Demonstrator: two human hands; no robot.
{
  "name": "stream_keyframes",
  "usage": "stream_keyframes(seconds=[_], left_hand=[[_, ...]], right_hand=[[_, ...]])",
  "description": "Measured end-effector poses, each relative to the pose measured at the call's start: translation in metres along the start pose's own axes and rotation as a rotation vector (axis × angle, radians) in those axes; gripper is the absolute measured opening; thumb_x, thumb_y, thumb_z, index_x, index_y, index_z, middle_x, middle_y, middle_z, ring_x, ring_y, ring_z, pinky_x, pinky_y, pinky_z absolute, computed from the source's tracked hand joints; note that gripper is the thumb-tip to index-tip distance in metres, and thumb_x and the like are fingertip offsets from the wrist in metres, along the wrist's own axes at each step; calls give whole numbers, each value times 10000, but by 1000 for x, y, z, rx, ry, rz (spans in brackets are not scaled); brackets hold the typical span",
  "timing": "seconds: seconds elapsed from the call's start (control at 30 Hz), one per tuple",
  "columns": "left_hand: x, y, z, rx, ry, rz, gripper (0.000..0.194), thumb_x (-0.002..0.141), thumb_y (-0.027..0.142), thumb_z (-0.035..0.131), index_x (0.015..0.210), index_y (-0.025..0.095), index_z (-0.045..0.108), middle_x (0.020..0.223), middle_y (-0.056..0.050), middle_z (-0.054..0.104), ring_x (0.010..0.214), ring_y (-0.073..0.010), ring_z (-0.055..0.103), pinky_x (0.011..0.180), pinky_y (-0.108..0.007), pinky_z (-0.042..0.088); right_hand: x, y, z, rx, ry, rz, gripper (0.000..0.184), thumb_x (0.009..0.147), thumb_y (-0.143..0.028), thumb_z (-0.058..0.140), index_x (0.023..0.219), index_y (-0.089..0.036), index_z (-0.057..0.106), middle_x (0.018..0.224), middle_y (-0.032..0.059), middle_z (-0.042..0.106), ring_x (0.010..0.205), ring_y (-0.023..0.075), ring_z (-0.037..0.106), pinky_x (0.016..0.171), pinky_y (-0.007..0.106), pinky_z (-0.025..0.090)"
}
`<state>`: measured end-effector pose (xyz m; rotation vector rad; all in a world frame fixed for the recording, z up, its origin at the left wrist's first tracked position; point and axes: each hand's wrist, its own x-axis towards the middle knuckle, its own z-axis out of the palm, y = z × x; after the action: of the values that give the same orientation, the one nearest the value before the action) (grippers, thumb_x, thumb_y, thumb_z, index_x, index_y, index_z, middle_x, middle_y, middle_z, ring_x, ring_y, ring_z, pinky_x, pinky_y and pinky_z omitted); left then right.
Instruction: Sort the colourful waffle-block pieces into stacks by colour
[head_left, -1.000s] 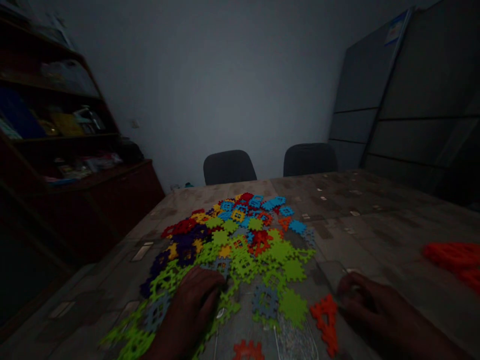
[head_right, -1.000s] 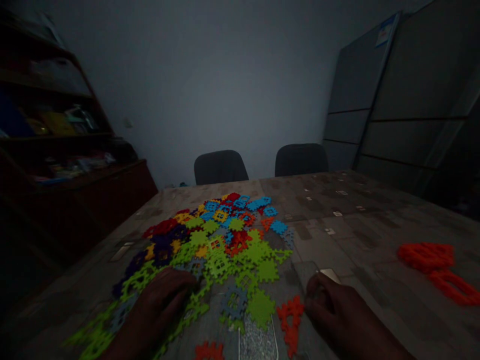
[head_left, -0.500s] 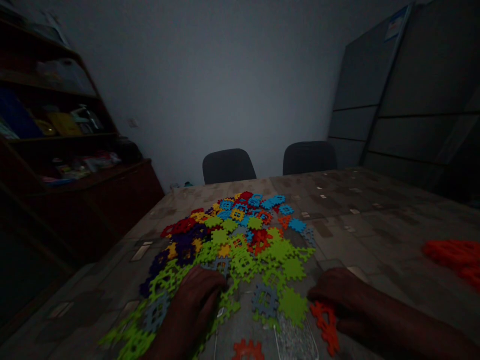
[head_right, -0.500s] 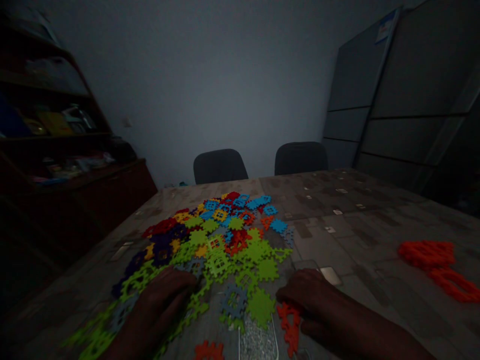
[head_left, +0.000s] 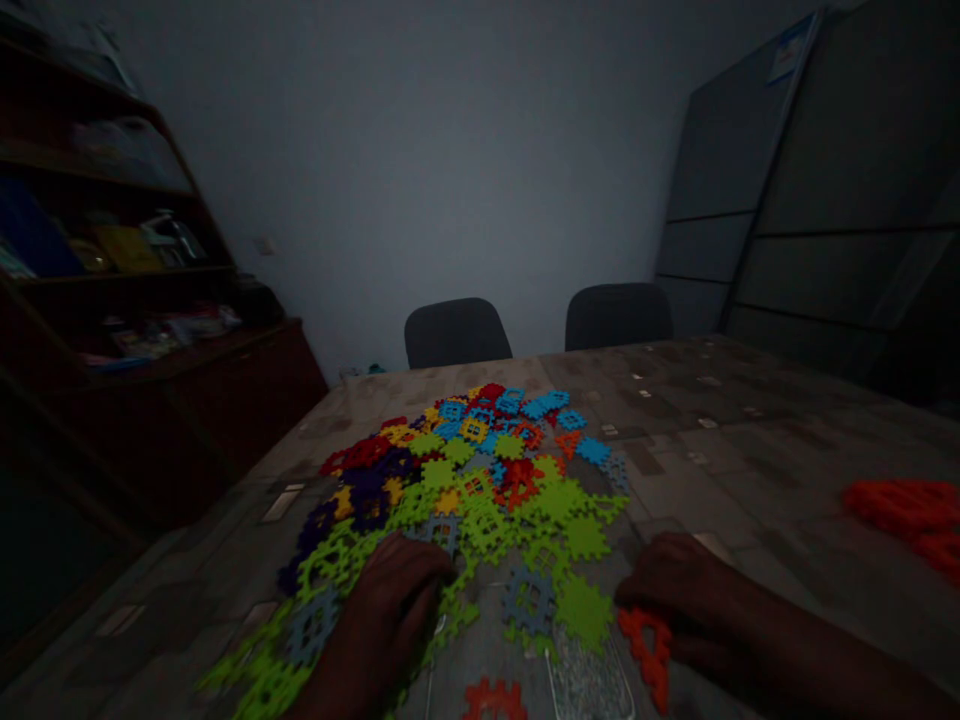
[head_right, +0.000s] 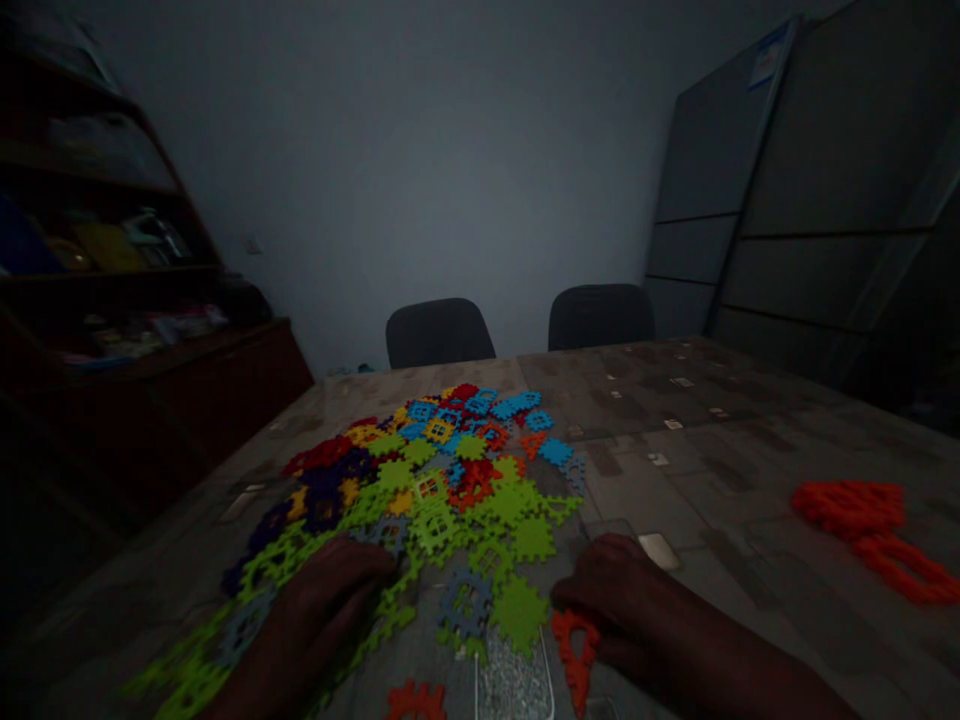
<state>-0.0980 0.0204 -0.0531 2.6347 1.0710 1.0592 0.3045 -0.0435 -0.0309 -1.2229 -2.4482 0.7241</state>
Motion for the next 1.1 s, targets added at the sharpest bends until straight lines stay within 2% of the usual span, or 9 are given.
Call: stream_keyframes(seconds=[0.27, 0.37, 0.47, 0.57, 0.7, 0.87, 0.97, 1.1], left_hand=[[0, 3, -1, 17, 6, -8, 215, 1009, 177, 536, 1047, 268, 727, 972, -33, 787, 886, -226, 729, 862, -372, 556], [3, 6, -2, 4, 25, -24, 217, 996, 167, 540, 1028, 258, 734, 952, -43, 787, 869, -229, 727, 832, -366, 570], [7, 10, -4, -2, 14, -10, 215, 979, 139, 547, 990, 251, 730, 912, -31, 786, 819, -217, 726, 795, -351, 570], [10, 11, -4, -2, 40, 48, 217, 966, 109, 550, 1001, 246, 715, 902, -18, 785, 798, -205, 731, 764, -336, 558], [8, 9, -2, -13, 60, 70, 221, 973, 99, 528, 1011, 247, 688, 894, -8, 771, 792, -202, 721, 780, -352, 544], [7, 10, -5, -6, 43, 39, 226, 958, 88, 524, 1004, 250, 675, 911, -19, 765, 807, -211, 712, 796, -361, 542], [10, 12, -9, -3, 47, 55, 220, 949, 84, 542, 1008, 252, 671, 904, -12, 765, 797, -206, 716, 782, -349, 546], [10, 12, -9, -15, 10, 41, 244, 944, 57, 514, 1002, 242, 662, 897, -10, 757, 803, -204, 710, 812, -376, 543]], right_hand=[[-1, -14, -10, 11, 0, 11, 289, 1014, -277, 634, 1291, -341, 687, 1214, 64, 687, 1117, 252, 610, 962, 405, 520], [-5, -8, -17, 9, -1, 21, 390, 987, -276, 666, 1371, -340, 656, 1333, 78, 673, 1248, 278, 594, 1064, 445, 505], [2, 0, -23, -20, 70, 33, 431, 989, -305, 650, 1419, -320, 631, 1434, 97, 641, 1353, 299, 560, 1136, 449, 474], [31, 1, -29, -62, 74, -8, 428, 958, -226, 629, 1382, -280, 645, 1393, 112, 670, 1289, 282, 614, 1108, 420, 495], [94, -11, -34, -183, 17, -72, 378, 921, -100, 604, 1273, -222, 669, 1307, 114, 711, 1202, 250, 651, 1047, 397, 507], [162, -17, -26, -276, 2, -46, 267, 861, -70, 669, 1107, -170, 693, 1178, 115, 728, 1094, 255, 655, 954, 357, 495], [182, -18, -17, -331, -17, -19, 162, 880, -124, 680, 1039, -142, 701, 1103, 138, 725, 1004, 260, 661, 852, 328, 482], [191, -20, -10, -376, -3, 4, 136, 843, -163, 727, 975, -142, 702, 1038, 146, 730, 902, 255, 663, 757, 309, 440]])
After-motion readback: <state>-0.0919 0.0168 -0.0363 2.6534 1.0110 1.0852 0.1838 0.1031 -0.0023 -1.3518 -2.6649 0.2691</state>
